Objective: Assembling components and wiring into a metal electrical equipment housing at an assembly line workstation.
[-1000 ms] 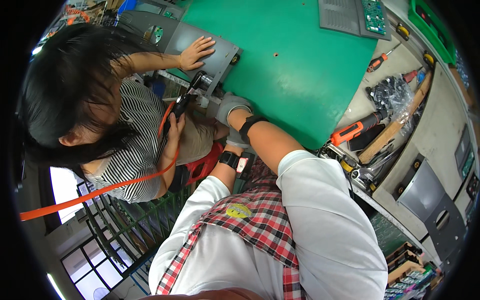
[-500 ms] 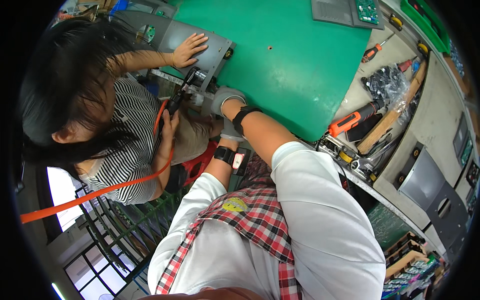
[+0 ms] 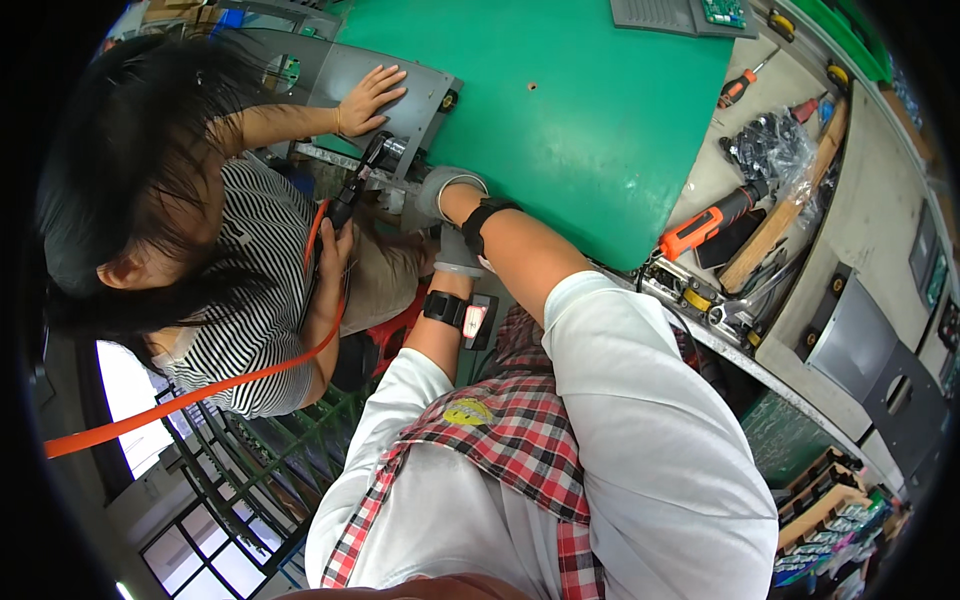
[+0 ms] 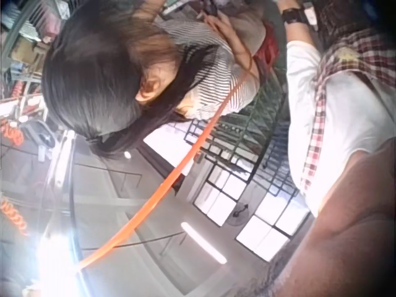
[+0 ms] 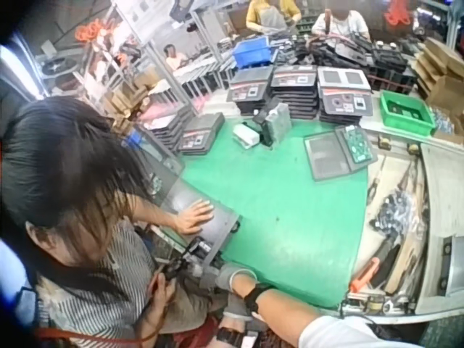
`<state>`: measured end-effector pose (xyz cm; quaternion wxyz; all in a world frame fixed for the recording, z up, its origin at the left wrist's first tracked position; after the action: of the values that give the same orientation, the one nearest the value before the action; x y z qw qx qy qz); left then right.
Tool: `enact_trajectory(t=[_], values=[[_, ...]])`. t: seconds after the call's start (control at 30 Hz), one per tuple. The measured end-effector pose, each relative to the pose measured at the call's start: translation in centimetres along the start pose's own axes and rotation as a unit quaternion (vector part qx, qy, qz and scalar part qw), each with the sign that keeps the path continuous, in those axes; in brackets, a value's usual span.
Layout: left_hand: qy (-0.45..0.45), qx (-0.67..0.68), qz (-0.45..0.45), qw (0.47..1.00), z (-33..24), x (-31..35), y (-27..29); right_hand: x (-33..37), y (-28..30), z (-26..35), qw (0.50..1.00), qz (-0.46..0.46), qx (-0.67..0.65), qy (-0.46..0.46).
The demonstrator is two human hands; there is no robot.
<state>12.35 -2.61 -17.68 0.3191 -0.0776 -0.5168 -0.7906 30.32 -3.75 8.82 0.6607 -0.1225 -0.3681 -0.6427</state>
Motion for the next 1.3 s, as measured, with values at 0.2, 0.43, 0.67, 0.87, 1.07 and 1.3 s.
enact_trajectory(t=[0.2,0.43,0.67,0.87,1.07,1.3], values=[[0.002,0.146,-0.022,0.989,3.1,1.5,-2.1,-0.5,-0.9,0.3,0.999,-0.023,-0.017,-0.023],[-0.016,0.122,-0.007,0.992,1.6,2.9,2.0,-0.8,-2.0,0.2,0.995,-0.047,-0.051,-0.072],[-0.025,0.097,0.029,0.995,3.2,3.7,8.3,-1.3,-3.0,0.0,0.993,-0.113,-0.005,0.026],[-0.062,0.067,0.173,0.981,4.7,5.0,10.3,-2.3,-3.0,0.0,0.996,-0.073,0.047,0.019],[-0.012,0.095,-0.040,0.995,2.0,2.0,1.5,-1.7,-2.2,0.4,0.999,-0.037,0.027,0.014],[-0.016,0.235,0.014,0.972,2.4,2.5,3.0,-1.0,-1.7,0.8,0.999,-0.031,0.016,-0.006]])
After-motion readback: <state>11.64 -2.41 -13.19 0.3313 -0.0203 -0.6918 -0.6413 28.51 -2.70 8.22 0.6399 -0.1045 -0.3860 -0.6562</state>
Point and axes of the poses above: each hand's wrist, its own x-axis away from the middle knuckle, its own y-axis out of the back of the hand, z = x × y, the point moved 1 cm from there along -x, towards the middle knuckle, and after that the axes turned 12 degrees about -x, right-handed, at the moved point
